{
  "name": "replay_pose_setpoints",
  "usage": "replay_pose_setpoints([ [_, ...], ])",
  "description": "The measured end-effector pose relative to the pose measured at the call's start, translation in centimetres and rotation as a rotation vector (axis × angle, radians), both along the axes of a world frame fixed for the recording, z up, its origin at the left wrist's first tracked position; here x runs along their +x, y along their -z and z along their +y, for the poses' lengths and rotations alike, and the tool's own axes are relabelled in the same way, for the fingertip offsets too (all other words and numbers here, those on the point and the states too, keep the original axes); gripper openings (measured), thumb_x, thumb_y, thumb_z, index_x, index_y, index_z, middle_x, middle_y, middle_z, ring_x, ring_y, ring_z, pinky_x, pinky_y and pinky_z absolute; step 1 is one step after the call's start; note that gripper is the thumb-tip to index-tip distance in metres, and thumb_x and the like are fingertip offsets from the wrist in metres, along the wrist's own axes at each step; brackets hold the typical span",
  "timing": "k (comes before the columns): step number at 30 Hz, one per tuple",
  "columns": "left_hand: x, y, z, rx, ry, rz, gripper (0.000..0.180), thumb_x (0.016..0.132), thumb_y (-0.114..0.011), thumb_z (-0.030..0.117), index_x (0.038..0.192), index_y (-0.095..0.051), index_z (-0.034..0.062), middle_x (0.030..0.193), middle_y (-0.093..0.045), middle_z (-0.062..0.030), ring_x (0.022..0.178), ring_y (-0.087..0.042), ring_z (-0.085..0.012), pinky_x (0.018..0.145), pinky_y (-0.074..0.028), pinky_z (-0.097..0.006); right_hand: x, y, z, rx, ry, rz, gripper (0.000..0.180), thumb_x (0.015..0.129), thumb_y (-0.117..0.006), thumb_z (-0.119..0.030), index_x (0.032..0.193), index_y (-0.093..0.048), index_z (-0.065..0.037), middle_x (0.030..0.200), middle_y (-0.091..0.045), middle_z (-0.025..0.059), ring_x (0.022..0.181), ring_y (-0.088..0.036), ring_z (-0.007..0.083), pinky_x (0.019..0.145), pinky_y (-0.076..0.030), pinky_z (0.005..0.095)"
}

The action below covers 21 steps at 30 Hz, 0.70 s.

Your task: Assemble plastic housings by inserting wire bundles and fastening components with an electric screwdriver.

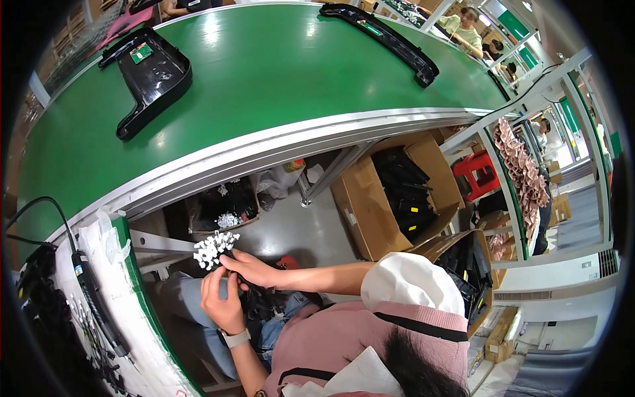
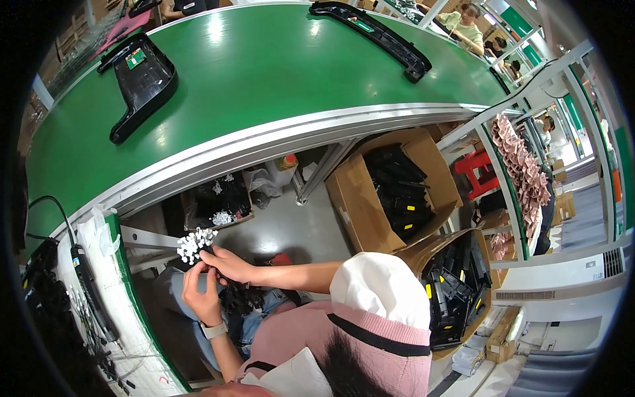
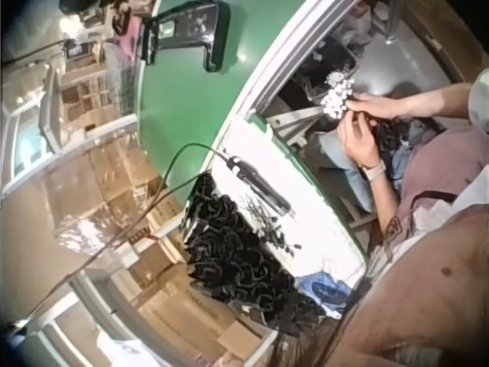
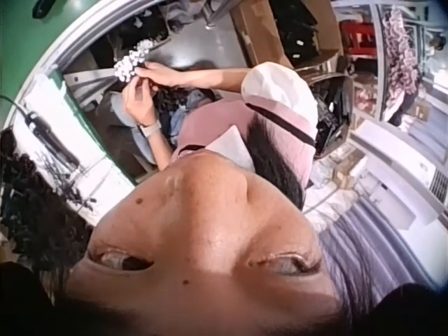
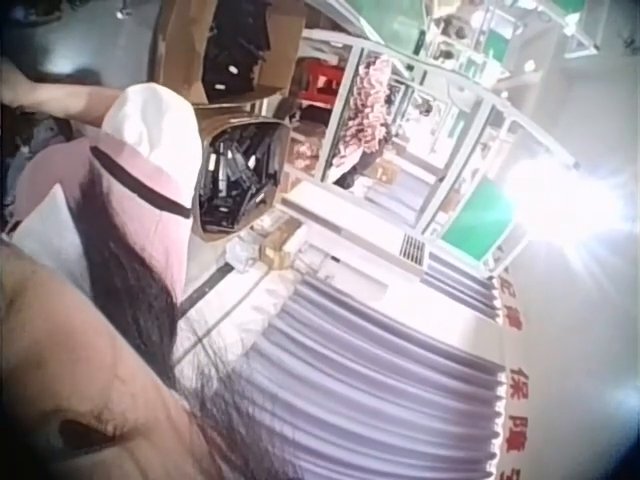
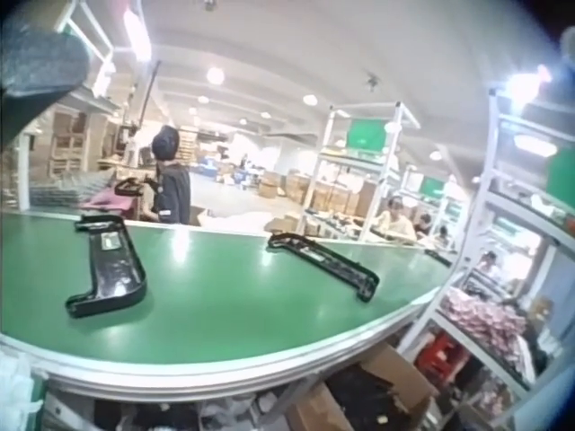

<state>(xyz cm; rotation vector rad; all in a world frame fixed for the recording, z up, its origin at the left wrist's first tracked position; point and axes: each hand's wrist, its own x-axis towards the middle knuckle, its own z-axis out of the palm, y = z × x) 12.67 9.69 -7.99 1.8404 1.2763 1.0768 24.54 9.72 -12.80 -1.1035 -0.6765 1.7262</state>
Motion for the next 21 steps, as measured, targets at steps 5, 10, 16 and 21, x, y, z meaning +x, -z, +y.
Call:
replay_pose_setpoints([
  [5, -1.0, 1.1, 0.0, 0.171, 0.038, 0.178, 0.013, 0.076, -0.066, 0.003, 0.087, -0.063, -0.0013, 0.081, -0.062, -0.0126, 0.076, -0.058, -0.0306, 0.070, -0.046, -0.038, -0.7, -0.4, -0.1, 0.040, 0.012, -0.029, 0.043, 0.097, -0.040, -0.046, 0.104, -0.045, -0.004, 0.067, -0.050, 0.0010, 0.047, -0.045, 0.0070, 0.041, -0.037, 0.0209],
  [10, -2.1, 0.6, -0.2, 0.282, 0.017, 0.290, 0.003, 0.078, -0.060, 0.001, 0.080, -0.062, 0.0021, 0.073, -0.057, -0.0113, 0.068, -0.054, -0.0294, 0.061, -0.044, -0.039, -2.4, 0.2, 0.2, 0.090, -0.079, -0.141, 0.044, 0.097, -0.039, -0.044, 0.109, -0.046, -0.002, 0.074, -0.055, 0.0033, 0.048, -0.047, 0.0084, 0.042, -0.040, 0.0220],
  [16, -1.4, 0.7, 0.6, 0.363, 0.058, 0.226, 0.011, 0.075, -0.061, 0.000, 0.084, -0.057, 0.0017, 0.082, -0.057, -0.0131, 0.075, -0.054, -0.0311, 0.066, -0.044, -0.040, -0.3, -0.8, 0.6, 0.032, -0.133, -0.140, 0.044, 0.098, -0.037, -0.046, 0.102, -0.049, -0.004, 0.074, -0.054, 0.0030, 0.051, -0.050, 0.0098, 0.043, -0.042, 0.0226],
  [21, -3.2, 0.7, -1.6, -0.489, 0.121, -0.911, 0.018, 0.090, -0.051, 0.005, 0.073, -0.047, 0.0038, 0.090, -0.060, -0.0114, 0.078, -0.058, -0.0175, 0.083, -0.046, -0.034, -0.2, -2.1, 1.3, -0.173, -0.094, 0.111, 0.034, 0.096, -0.046, -0.041, 0.096, -0.046, -0.007, 0.066, -0.050, 0.0052, 0.049, -0.045, 0.0125, 0.044, -0.035, 0.0227],
])
